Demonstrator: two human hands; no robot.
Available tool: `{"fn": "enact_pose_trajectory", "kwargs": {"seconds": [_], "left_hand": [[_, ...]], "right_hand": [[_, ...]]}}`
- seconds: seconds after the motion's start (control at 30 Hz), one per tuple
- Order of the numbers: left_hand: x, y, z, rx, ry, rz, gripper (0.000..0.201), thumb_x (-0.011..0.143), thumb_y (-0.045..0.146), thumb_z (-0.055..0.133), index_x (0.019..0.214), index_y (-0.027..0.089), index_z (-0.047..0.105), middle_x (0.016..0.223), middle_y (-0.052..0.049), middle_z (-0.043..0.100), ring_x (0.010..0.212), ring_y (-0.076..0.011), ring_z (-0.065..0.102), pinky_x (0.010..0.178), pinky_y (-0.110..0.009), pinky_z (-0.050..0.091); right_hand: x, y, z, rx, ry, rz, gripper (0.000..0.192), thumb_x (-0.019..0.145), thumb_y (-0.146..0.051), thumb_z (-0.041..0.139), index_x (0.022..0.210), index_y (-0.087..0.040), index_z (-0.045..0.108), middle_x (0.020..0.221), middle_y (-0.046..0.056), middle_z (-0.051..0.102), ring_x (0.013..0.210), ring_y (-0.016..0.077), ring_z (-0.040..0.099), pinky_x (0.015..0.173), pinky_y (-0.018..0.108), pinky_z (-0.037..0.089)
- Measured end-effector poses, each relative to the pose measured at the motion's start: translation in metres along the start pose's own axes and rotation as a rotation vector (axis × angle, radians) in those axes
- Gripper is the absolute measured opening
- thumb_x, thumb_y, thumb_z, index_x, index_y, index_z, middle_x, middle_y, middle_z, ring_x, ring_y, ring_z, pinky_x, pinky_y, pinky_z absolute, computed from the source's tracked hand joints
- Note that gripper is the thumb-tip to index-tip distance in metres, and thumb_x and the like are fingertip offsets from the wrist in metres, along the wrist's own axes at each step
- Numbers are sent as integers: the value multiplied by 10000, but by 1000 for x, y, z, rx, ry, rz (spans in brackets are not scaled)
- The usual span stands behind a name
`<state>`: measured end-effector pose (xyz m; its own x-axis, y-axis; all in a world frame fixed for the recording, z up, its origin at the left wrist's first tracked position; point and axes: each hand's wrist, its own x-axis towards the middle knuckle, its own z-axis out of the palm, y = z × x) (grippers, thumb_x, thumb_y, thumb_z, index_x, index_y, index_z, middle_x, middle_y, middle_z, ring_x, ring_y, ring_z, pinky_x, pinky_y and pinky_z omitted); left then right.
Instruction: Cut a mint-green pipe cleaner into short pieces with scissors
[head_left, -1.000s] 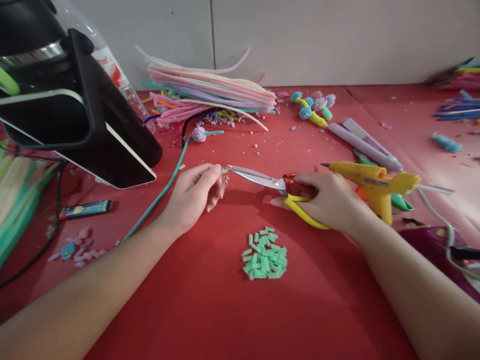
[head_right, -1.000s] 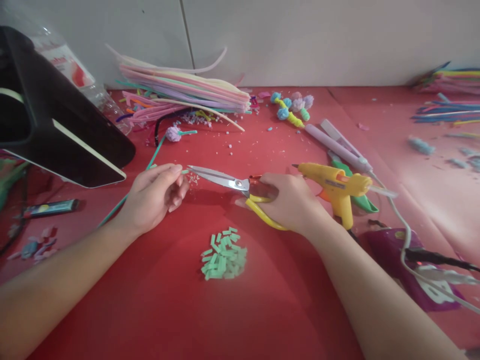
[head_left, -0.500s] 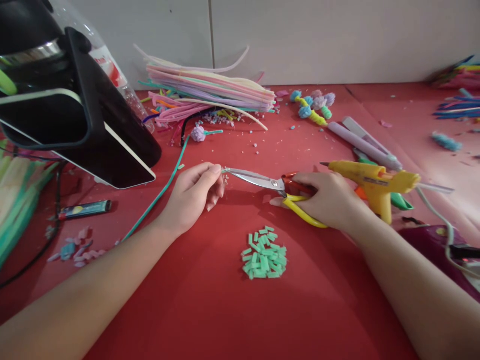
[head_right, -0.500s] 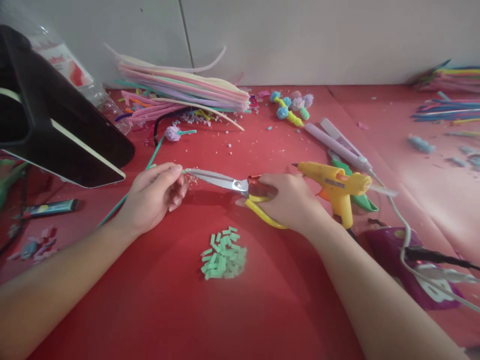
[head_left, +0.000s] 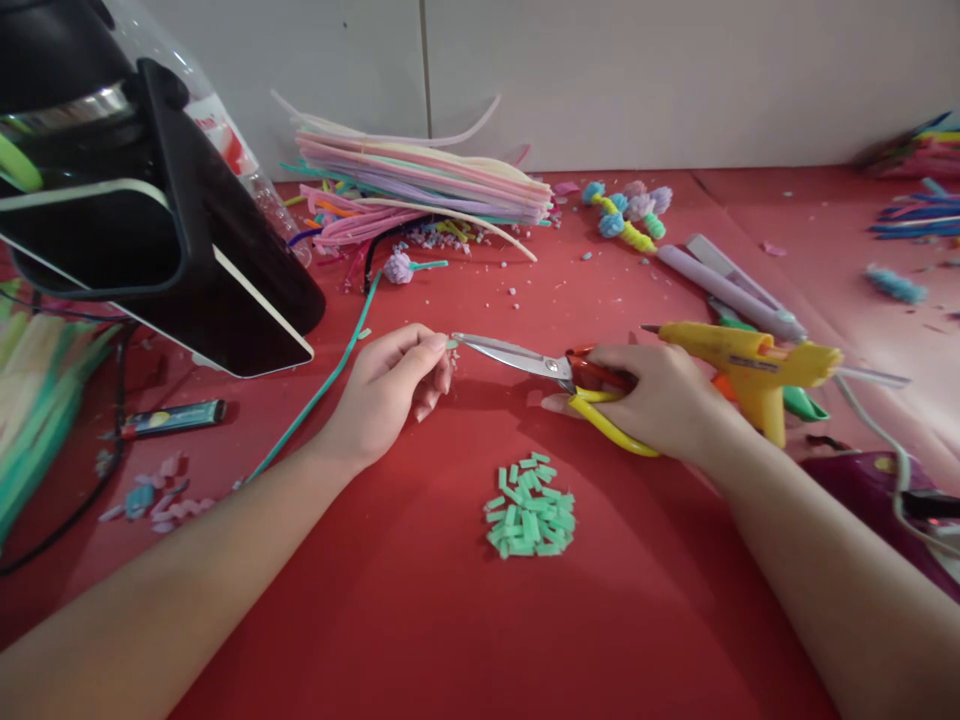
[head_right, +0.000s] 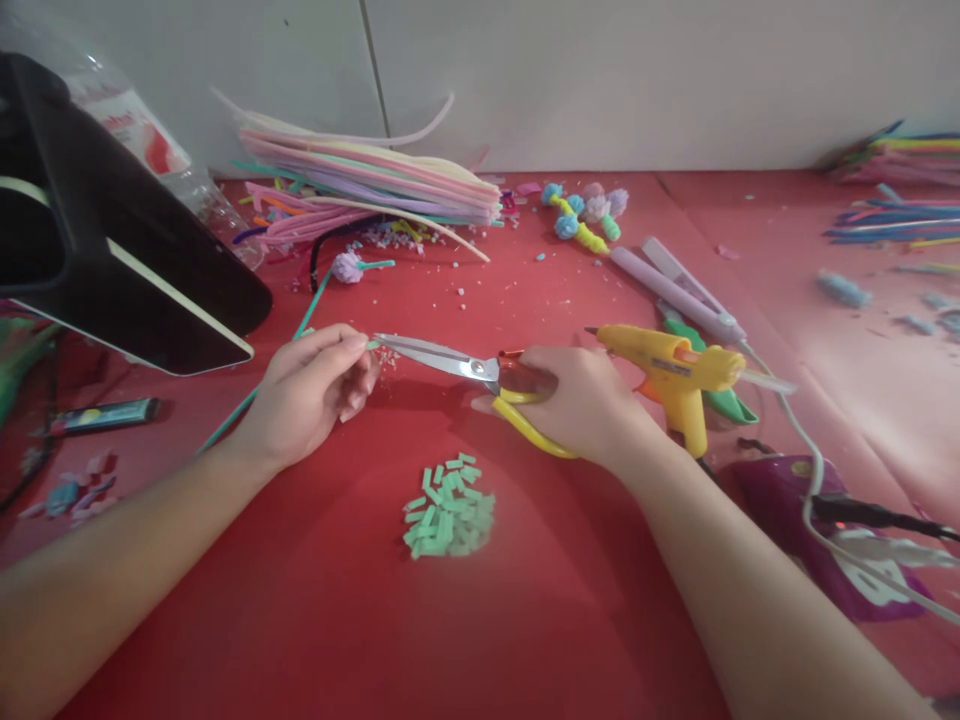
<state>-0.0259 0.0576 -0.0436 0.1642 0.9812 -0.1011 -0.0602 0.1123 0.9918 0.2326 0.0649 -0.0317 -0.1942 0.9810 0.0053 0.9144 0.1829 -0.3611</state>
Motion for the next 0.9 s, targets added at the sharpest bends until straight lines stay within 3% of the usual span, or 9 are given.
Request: {"fn": "enact_pose_trajectory", "kwargs": {"seconds": [0.9], "left_hand": [[4,-2,0,-52,35,-58,313,924,439,562,768,174,616,632,-8,597,465,-79,475,386,-195,341]], "right_hand": [[1,1,2,-16,17,-34,670,702,-861,505,549,-225,360,475,-48,319,488,109,278,562,320,267]]}}
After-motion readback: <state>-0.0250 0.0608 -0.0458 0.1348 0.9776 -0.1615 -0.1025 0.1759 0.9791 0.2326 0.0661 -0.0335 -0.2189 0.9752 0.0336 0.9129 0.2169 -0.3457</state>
